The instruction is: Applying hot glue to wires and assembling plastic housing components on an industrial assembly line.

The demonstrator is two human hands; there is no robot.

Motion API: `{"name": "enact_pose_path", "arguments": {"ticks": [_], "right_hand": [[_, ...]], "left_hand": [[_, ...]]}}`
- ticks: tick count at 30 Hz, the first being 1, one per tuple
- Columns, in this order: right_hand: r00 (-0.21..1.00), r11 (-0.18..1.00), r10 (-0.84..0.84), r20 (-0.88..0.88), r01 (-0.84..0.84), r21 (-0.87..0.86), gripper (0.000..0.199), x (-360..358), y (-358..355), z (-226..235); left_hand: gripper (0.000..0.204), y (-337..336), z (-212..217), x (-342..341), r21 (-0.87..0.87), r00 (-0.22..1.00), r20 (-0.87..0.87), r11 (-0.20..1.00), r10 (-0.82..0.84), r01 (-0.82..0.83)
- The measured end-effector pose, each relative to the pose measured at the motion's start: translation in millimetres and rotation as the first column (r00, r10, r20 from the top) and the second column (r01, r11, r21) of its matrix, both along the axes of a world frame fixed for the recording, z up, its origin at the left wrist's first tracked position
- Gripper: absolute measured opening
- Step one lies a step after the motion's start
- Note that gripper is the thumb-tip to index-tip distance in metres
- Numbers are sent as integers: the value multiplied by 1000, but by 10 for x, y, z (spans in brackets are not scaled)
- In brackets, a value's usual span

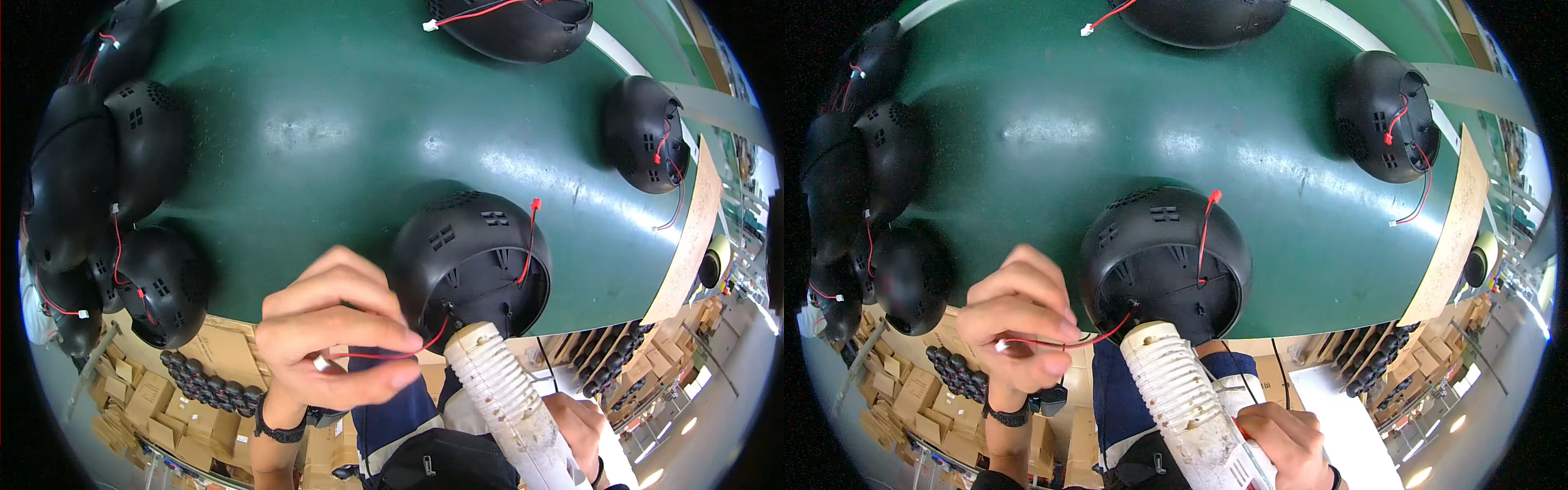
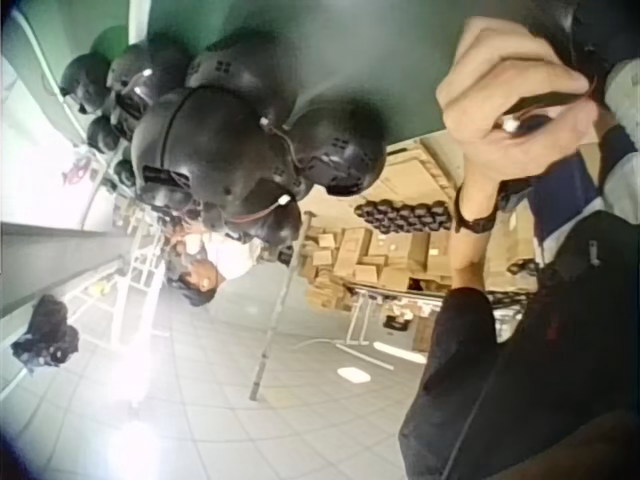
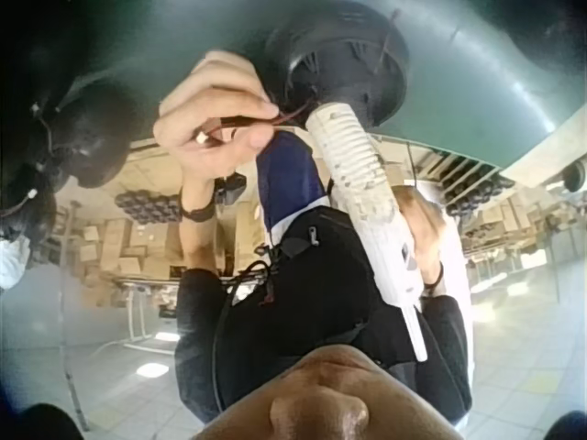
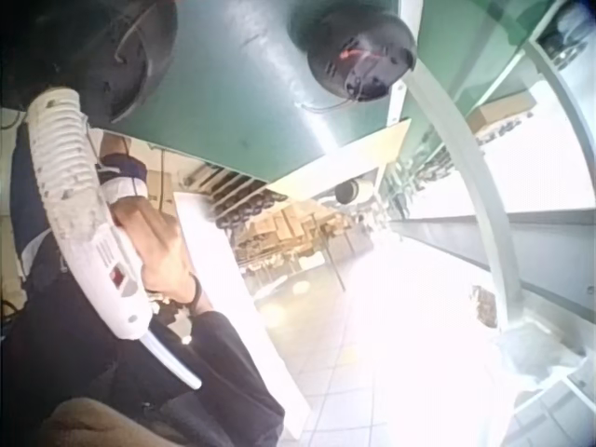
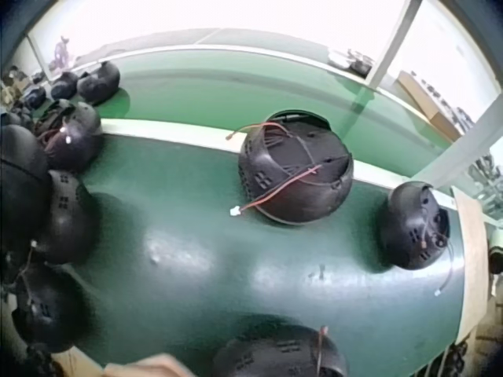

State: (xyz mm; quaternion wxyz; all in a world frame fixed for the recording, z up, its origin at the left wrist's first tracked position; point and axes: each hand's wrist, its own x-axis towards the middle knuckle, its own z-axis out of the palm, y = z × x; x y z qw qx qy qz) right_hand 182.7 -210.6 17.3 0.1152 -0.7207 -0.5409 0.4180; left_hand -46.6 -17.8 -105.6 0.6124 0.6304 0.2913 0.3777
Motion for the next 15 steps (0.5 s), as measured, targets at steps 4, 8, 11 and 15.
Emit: {"name": "enact_pose_path", "arguments": {"ticks": [4, 8, 11, 15], "right_hand": [[1000, 1000, 5, -11, -5, 19, 26, 21, -20, -24], [1000, 999, -5, 28, 4, 42, 27, 60, -41, 30], [999, 998, -29, 19, 28, 54, 27, 85, -23, -40], [996, 996, -55, 75, 49, 69, 27, 60, -34, -41]], "left_hand": [[92, -58, -13, 20, 52, 966, -229, 990, -117, 133], [112, -420, -134, 199, 49, 950, -306, 996, -57, 76], [115, -708, 61, 71, -38, 917, -397, 999, -50, 37], [100, -406, 121, -242, -371, 965, -217, 927, -147, 58]]}}
